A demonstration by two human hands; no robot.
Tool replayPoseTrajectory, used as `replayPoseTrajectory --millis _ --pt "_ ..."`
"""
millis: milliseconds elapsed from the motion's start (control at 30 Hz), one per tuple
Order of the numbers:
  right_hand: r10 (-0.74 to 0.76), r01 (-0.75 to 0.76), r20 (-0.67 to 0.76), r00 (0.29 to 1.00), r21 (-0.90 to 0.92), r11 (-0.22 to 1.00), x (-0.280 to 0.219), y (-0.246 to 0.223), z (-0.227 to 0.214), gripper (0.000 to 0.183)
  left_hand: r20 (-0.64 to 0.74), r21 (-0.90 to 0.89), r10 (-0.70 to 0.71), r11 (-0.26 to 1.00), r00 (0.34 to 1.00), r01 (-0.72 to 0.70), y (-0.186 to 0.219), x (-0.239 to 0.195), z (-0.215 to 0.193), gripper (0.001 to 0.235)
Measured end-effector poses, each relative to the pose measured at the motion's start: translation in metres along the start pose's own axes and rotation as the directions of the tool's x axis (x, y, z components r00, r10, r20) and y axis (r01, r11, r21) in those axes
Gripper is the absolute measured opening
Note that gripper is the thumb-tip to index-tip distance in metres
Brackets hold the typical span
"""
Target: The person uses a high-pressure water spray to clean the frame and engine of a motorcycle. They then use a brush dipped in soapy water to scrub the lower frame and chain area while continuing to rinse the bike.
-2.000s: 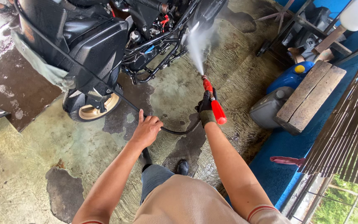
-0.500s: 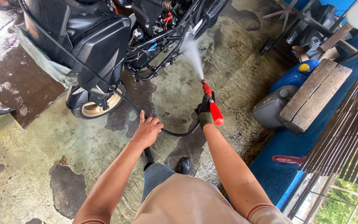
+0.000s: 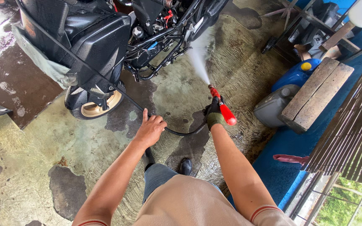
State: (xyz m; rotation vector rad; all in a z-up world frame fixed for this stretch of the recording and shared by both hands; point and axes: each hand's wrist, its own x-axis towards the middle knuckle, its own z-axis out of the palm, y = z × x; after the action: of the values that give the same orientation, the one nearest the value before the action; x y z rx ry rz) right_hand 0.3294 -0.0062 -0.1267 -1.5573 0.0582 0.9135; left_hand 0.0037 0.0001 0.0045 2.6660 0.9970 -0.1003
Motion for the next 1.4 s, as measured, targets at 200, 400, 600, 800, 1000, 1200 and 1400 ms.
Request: replayPoseTrajectory --millis 200,400,600,800,1000,1200,1400 --pt "0.063 -0.055 0.059 0.996 -0.138 0.989 0.013 0.012 0.002 0.040 -0.036 -0.009 0.036 0.999 0.999 -0.036 -0.003 -0.006 0.005 0.016" --pt "0.065 -0.050 0.116 0.991 -0.134 0.990 0.013 0.026 0.007 0.044 -0.038 0.019 0.040 0.999 0.998 -0.039 -0.009 -0.011 0.014 0.016" --pt "0.013 0.017 0.196 0.981 -0.152 0.988 -0.005 0.011 0.023 0.040 -0.101 0.016 0.040 0.999 0.994 -0.039 -0.010 -0.014 0.016 0.016" --pt "0.060 0.020 0.260 0.964 -0.295 0.955 -0.026 -0.024 0.041 0.039 -0.116 0.017 0.054 0.998 0.992 -0.053 -0.007 -0.014 0.010 0.016" --pt "0.163 -0.040 0.264 0.951 -0.416 0.909 -0.027 -0.022 0.047 0.042 -0.057 -0.029 0.020 0.999 0.998 -0.021 -0.004 -0.013 0.010 0.018" --pt "0.119 0.025 0.340 0.933 -0.391 0.920 -0.046 -0.015 0.050 0.039 -0.039 -0.018 0.036 0.999 0.999 -0.036 -0.004 -0.021 0.007 0.018" --pt "0.069 0.100 0.418 0.906 -0.370 0.924 -0.066 -0.023 0.051 0.041 -0.030 -0.021 0.023 1.000 0.999 -0.023 -0.006 -0.026 0.009 0.017"
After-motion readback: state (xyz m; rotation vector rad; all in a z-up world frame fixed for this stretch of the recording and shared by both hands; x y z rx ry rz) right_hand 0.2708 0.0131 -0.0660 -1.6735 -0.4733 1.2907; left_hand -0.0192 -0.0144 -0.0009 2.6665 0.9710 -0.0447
